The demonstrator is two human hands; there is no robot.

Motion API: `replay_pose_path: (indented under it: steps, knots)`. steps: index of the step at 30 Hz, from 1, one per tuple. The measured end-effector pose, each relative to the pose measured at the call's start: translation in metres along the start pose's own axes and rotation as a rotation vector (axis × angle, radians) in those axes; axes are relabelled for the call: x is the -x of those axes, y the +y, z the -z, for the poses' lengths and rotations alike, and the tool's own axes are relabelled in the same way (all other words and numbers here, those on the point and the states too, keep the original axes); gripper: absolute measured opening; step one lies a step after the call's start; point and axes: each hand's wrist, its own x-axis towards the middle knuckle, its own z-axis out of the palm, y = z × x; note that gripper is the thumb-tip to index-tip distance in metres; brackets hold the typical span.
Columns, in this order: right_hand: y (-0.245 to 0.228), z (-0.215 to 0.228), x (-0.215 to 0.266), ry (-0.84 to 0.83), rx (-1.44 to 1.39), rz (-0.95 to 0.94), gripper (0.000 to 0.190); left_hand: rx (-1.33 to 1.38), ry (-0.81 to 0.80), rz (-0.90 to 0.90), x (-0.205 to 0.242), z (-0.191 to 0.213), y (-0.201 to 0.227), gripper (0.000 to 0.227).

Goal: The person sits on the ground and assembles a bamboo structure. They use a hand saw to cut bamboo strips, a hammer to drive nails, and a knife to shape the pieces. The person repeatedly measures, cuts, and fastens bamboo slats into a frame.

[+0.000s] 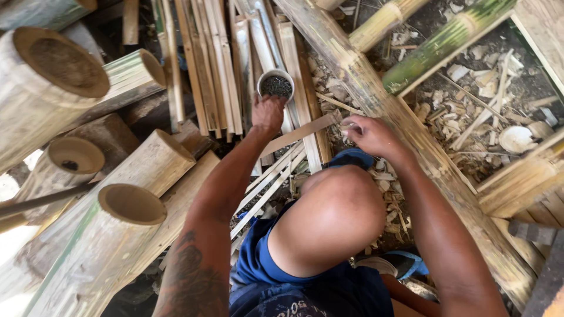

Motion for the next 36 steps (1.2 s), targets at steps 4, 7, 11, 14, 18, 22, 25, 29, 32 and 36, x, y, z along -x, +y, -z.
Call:
replay_pose_path:
  steps: [4, 7, 11, 14, 18, 22, 25, 29, 32, 36]
  knots:
    - [0.013, -0.002, -0.003, 0.197, -0.177, 0.015, 0.034, 0.085, 0.109, -0.177, 0.004, 0.019, 0.023, 0.031]
    - [0.024, 0.005, -0.004, 0.231, -0.291, -0.111, 0.031, 0.058, 0.101, -0.311, 0.002, 0.035, 0.064, 0.033]
    - [0.039, 0.01, 0.006, 0.231, -0.338, -0.268, 0.029, -0.15, -0.152, -0.444, -0.015, 0.045, 0.133, 0.048]
    - [0.057, -0.005, 0.016, 0.223, -0.195, -0.331, 0.035, -0.151, -0.24, -0.441, -0.024, 0.046, 0.152, 0.047]
    - [0.084, -0.063, -0.005, 0.197, -0.113, -0.16, 0.047, -0.148, -0.163, -0.43, -0.023, 0.047, 0.133, 0.03]
    - [0.093, -0.129, -0.058, 0.448, -0.357, 0.236, 0.076, -0.085, -0.082, -0.419, -0.023, 0.053, 0.109, 0.04]
    - [0.098, -0.166, -0.066, -0.1, -0.106, 0.015, 0.052, -0.089, -0.073, -0.368, -0.026, 0.043, 0.108, 0.031]
    - [0.127, -0.164, -0.049, 0.27, -0.285, 0.137, 0.037, -0.144, -0.214, -0.415, -0.018, 0.001, 0.111, 0.049]
    - [0.152, -0.139, -0.02, 0.271, -0.273, -0.134, 0.027, -0.102, -0.123, -0.529, -0.014, -0.037, 0.121, 0.035]
    - [0.158, -0.113, 0.013, 0.239, -0.244, -0.209, 0.027, -0.088, -0.102, -0.55, -0.026, -0.059, 0.118, 0.04]
